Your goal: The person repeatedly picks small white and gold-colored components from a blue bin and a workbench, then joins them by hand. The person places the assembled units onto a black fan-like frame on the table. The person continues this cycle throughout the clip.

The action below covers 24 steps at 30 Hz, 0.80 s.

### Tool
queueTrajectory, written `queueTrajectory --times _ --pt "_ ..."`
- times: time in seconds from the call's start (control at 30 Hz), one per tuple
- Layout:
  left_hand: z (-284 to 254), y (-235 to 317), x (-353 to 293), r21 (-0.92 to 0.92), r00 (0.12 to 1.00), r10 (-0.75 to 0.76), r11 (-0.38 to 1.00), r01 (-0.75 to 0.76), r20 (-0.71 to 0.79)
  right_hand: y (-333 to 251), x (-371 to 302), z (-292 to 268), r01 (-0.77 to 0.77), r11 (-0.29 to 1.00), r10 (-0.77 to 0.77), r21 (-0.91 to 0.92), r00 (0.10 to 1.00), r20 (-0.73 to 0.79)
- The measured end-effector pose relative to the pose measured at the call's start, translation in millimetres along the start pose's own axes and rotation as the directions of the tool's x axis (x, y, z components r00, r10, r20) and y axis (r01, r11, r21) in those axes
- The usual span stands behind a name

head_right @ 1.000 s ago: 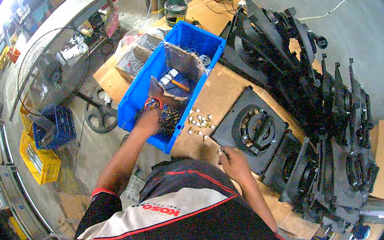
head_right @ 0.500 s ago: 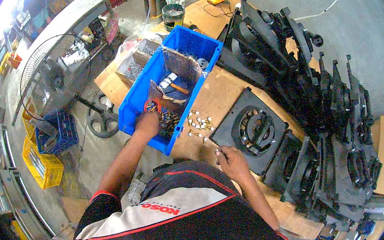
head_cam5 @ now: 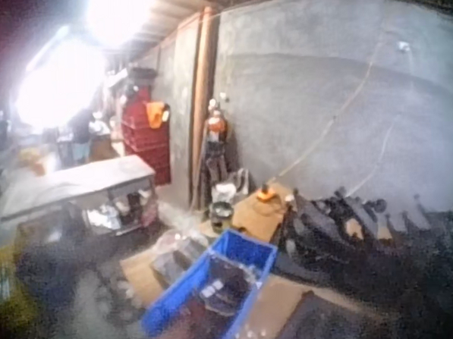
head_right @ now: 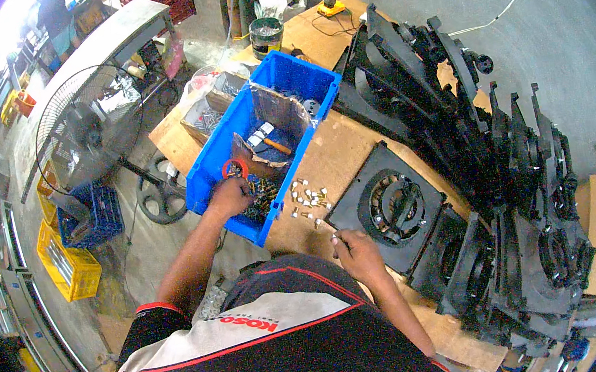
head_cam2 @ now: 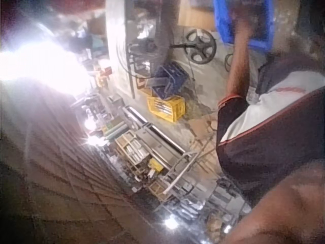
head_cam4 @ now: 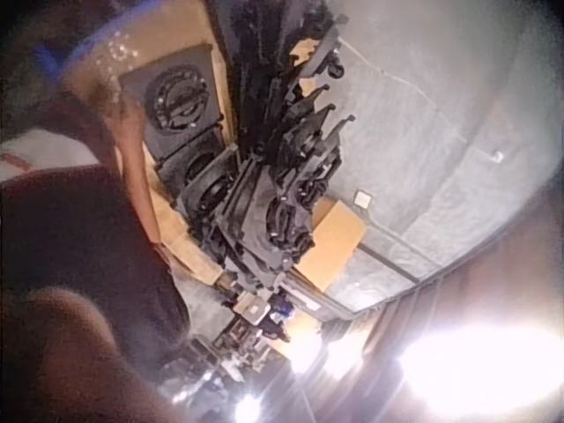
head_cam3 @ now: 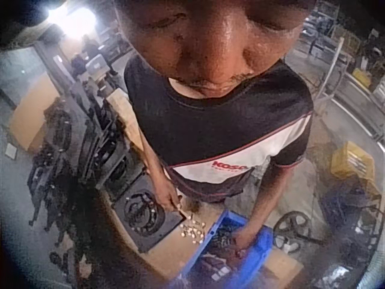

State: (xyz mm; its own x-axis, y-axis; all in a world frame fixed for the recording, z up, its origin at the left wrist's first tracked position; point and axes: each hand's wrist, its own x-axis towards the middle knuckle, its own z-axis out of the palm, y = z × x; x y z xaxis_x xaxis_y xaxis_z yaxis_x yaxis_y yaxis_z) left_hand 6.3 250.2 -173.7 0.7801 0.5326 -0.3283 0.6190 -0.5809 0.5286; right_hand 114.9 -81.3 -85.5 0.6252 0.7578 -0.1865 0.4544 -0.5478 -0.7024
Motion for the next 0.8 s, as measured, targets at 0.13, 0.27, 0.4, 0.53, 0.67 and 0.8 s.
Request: queueTrajectory --times 0.13,0.27,0.4,0.53,0.67,0.8 --pt "2 -3 1 -0.041 0.999 -0.019 0.999 0.017 -0.042 2 0 2 0.003 1.000 -0.003 0.010 1.000 -0.010" --pt "7 -13 6 -0.086 0.997 0.007 0.996 -0.014 -0.077 -6 1 -3 0.031 0.999 -0.031 0.018 0.999 0.010" --pt "-1 -9 6 -0.175 1.000 0.008 0.985 -0.006 0.011 -4 3 -1 0.047 0.999 -0.047 -0.013 0.999 0.006" --pt "-8 -12 3 -0.318 0.997 0.074 0.946 -0.061 0.029 -3 4 0 0.051 0.998 -0.051 -0.024 0.999 0.010" --pt "-17 -2 -11 -0.468 0.993 0.098 0.876 -0.120 -0.071 -4 6 0 0.052 0.998 -0.052 -0.024 0.998 0.018" --pt "-46 34 -55 -0.839 0.995 0.101 0.541 -0.057 -0.002 -30 18 -8 0.150 0.989 -0.149 0.019 0.988 -0.033"
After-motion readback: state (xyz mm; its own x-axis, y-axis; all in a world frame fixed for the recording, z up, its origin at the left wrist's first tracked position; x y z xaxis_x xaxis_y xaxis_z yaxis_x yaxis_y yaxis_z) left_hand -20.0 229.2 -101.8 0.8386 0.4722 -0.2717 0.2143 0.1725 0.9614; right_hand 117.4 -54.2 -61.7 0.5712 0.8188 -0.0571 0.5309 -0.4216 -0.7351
